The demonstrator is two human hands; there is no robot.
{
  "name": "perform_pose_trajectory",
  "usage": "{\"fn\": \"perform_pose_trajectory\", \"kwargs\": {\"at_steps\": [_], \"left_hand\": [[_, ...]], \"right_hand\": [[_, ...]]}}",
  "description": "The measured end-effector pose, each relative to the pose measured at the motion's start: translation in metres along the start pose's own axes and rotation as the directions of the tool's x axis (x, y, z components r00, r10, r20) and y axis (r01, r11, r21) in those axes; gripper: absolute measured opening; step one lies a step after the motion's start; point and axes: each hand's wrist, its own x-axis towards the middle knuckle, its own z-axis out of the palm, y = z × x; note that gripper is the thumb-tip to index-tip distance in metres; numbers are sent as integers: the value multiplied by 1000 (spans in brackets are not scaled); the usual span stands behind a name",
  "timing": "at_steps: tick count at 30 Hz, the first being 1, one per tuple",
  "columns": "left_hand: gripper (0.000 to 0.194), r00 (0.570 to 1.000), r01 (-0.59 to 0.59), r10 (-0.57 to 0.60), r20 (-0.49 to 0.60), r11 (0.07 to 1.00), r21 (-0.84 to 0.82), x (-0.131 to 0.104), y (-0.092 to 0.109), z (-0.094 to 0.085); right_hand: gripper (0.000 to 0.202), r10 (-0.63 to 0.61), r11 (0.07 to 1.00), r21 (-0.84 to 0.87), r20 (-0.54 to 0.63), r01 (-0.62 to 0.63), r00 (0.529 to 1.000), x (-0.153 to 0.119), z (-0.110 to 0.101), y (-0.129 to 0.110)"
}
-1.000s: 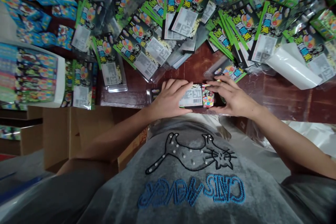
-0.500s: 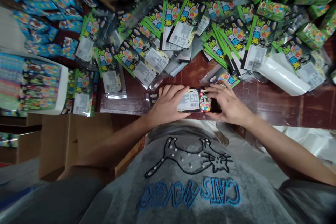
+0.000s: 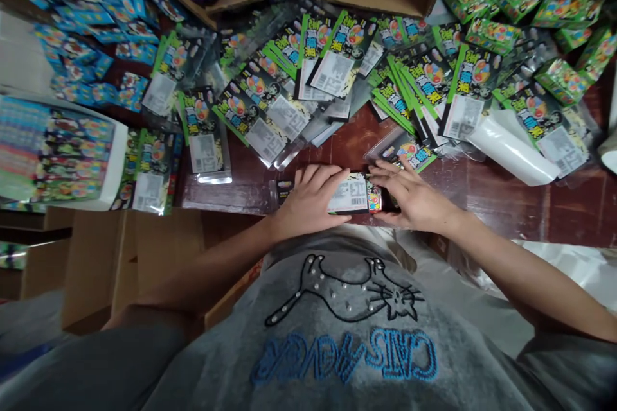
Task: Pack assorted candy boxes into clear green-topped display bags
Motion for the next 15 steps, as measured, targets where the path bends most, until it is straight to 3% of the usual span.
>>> {"fn": "perform_pose_trajectory", "kwargs": {"at_steps": [4,6,11,15], "left_hand": [[97,998,-44,43,39,999,7,4,-6,-3],[97,998,-23,23,53,1000,-1,5,-7,-6],[99,1000,0,1,24,999,-55,11,-2,-7],[102,999,-33,34,3,993,-115,16,6,-11]], "right_hand": [[114,19,999,45,60,-22,998,-1,-12,7],[122,48,999,15,100,-50,994,-5,-23,12],[81,13,1000,-30,98,-10,995,-6,-39,19],[76,-44,998,51,52,41,998,3,-44,21]]}}
